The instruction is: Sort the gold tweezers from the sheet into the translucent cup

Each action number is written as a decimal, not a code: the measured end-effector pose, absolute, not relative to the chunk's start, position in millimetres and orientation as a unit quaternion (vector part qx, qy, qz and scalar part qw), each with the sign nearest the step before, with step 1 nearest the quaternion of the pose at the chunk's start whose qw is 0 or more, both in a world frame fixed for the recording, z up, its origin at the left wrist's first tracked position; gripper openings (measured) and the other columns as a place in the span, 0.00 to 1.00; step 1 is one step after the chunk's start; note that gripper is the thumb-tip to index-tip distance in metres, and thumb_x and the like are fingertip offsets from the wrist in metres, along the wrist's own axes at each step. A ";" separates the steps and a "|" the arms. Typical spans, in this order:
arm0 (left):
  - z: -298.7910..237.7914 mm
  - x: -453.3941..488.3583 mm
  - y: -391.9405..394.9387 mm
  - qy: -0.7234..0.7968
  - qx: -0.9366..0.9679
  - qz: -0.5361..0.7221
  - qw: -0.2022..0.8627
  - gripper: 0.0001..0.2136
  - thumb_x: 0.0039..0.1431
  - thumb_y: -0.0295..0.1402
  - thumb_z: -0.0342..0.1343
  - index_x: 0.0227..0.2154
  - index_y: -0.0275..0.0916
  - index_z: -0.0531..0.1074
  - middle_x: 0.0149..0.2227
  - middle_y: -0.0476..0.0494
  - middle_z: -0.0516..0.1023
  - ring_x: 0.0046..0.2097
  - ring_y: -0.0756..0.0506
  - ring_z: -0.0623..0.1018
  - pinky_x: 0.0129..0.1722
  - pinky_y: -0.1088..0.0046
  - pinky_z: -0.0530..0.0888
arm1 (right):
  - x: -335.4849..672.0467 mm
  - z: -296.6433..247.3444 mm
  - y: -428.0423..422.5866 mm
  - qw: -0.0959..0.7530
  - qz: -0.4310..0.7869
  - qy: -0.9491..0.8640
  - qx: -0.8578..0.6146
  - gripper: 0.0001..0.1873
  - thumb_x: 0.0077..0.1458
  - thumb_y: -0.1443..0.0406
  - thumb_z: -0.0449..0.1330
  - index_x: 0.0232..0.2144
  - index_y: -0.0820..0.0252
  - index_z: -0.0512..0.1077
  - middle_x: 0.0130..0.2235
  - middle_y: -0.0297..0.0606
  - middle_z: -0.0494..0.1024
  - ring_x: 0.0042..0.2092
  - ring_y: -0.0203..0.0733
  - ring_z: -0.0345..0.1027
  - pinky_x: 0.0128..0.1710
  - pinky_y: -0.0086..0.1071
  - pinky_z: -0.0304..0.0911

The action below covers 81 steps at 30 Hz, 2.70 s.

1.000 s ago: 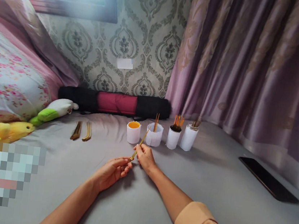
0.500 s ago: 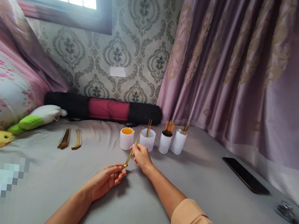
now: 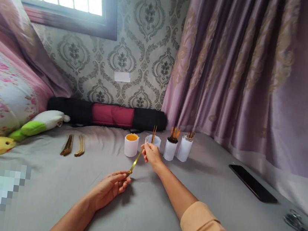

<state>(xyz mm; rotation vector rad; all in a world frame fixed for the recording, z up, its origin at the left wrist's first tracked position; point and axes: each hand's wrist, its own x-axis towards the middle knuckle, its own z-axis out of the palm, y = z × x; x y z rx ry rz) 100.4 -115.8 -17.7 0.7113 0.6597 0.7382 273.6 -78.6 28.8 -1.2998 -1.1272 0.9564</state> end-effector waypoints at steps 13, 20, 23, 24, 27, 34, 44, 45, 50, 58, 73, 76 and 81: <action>-15.7 100.9 -115.9 0.319 0.328 0.351 0.817 0.09 0.51 0.22 0.50 0.37 0.30 0.63 0.26 0.41 0.73 0.24 0.53 0.71 0.25 0.78 0.68 | 299.6 51.3 -69.7 0.578 0.396 -0.464 -0.541 0.12 0.53 0.61 0.50 0.28 0.64 0.68 0.21 0.30 0.66 0.16 0.24 0.54 0.12 0.20 0.49; -13.6 100.4 -117.3 0.316 0.325 0.354 0.818 0.09 0.51 0.22 0.51 0.37 0.31 0.63 0.27 0.40 0.73 0.24 0.53 0.72 0.25 0.78 0.69 | 300.0 59.9 -69.1 0.558 0.376 -0.466 -0.575 0.11 0.53 0.62 0.50 0.27 0.64 0.67 0.21 0.31 0.68 0.15 0.24 0.54 0.11 0.20 0.48; -13.5 100.4 -117.0 0.316 0.323 0.357 0.817 0.08 0.51 0.22 0.51 0.36 0.31 0.63 0.27 0.40 0.74 0.24 0.53 0.72 0.26 0.77 0.69 | 300.2 62.3 -68.1 0.550 0.368 -0.475 -0.580 0.11 0.53 0.62 0.51 0.26 0.64 0.68 0.22 0.32 0.68 0.15 0.24 0.54 0.11 0.20 0.48; -13.5 100.4 -116.9 0.316 0.321 0.357 0.818 0.08 0.51 0.22 0.51 0.36 0.31 0.63 0.27 0.40 0.74 0.25 0.53 0.72 0.26 0.77 0.69 | 300.6 62.6 -67.6 0.547 0.365 -0.480 -0.581 0.11 0.53 0.62 0.52 0.26 0.64 0.68 0.22 0.32 0.68 0.15 0.24 0.54 0.11 0.20 0.48; -13.8 100.5 -116.3 0.317 0.318 0.357 0.819 0.07 0.51 0.21 0.50 0.35 0.31 0.64 0.27 0.40 0.74 0.24 0.53 0.72 0.25 0.78 0.69 | 301.3 63.2 -66.0 0.541 0.353 -0.495 -0.581 0.10 0.52 0.62 0.53 0.25 0.64 0.68 0.21 0.32 0.68 0.15 0.24 0.54 0.10 0.20 0.48; -16.2 100.2 -114.1 0.310 0.312 0.363 0.821 0.08 0.51 0.21 0.50 0.36 0.30 0.64 0.28 0.40 0.74 0.25 0.53 0.72 0.26 0.78 0.69 | 298.5 70.1 -63.6 0.527 0.343 -0.512 -0.584 0.09 0.51 0.65 0.53 0.24 0.64 0.67 0.20 0.31 0.68 0.15 0.24 0.53 0.10 0.20 0.46; -21.8 96.0 -110.0 0.289 0.310 0.361 0.831 0.09 0.51 0.22 0.51 0.37 0.30 0.66 0.31 0.40 0.73 0.27 0.53 0.73 0.27 0.79 0.70 | 310.9 95.1 -60.5 0.543 0.292 -0.506 -0.603 0.08 0.52 0.67 0.53 0.22 0.64 0.66 0.17 0.30 0.67 0.14 0.24 0.52 0.10 0.19 0.45; -21.6 95.5 -109.5 0.289 0.305 0.361 0.832 0.09 0.50 0.22 0.51 0.37 0.30 0.66 0.31 0.40 0.73 0.27 0.54 0.72 0.27 0.79 0.70 | 313.9 98.0 -59.6 0.545 0.285 -0.504 -0.606 0.08 0.52 0.67 0.53 0.22 0.64 0.66 0.17 0.30 0.67 0.13 0.24 0.52 0.10 0.19 0.45; -18.3 93.9 -107.5 0.299 0.275 0.366 0.838 0.10 0.50 0.22 0.52 0.38 0.29 0.66 0.29 0.43 0.72 0.26 0.55 0.72 0.26 0.81 0.70 | 328.8 114.1 -53.1 0.560 0.248 -0.493 -0.619 0.09 0.52 0.66 0.54 0.22 0.65 0.65 0.17 0.30 0.67 0.13 0.23 0.52 0.10 0.19 0.45; -19.8 91.8 -104.9 0.285 0.256 0.368 0.847 0.10 0.49 0.22 0.52 0.37 0.29 0.65 0.29 0.44 0.71 0.26 0.55 0.71 0.25 0.82 0.69 | 352.0 139.6 -39.5 0.579 0.182 -0.477 -0.636 0.11 0.55 0.67 0.50 0.23 0.65 0.64 0.18 0.30 0.65 0.14 0.23 0.51 0.11 0.18 0.45; -18.8 89.8 -103.5 0.278 0.232 0.368 0.857 0.10 0.50 0.22 0.52 0.38 0.29 0.65 0.29 0.44 0.70 0.26 0.55 0.71 0.24 0.82 0.69 | 379.2 138.6 -16.3 0.556 0.062 -0.477 -0.678 0.11 0.53 0.63 0.51 0.27 0.65 0.68 0.22 0.34 0.70 0.16 0.24 0.54 0.14 0.19 0.50; -18.4 89.9 -103.6 0.279 0.231 0.368 0.856 0.11 0.49 0.22 0.52 0.38 0.29 0.65 0.29 0.44 0.70 0.26 0.55 0.71 0.24 0.82 0.69 | 382.3 134.4 -12.2 0.543 0.042 -0.494 -0.678 0.11 0.53 0.63 0.51 0.27 0.64 0.69 0.23 0.34 0.71 0.17 0.24 0.56 0.15 0.19 0.51; -18.1 89.7 -103.5 0.278 0.227 0.366 0.858 0.10 0.50 0.22 0.51 0.38 0.29 0.65 0.29 0.44 0.70 0.26 0.55 0.71 0.24 0.82 0.69 | 384.5 126.8 -7.7 0.490 0.007 -0.548 -0.678 0.11 0.53 0.64 0.49 0.28 0.64 0.69 0.24 0.34 0.72 0.18 0.26 0.59 0.16 0.20 0.53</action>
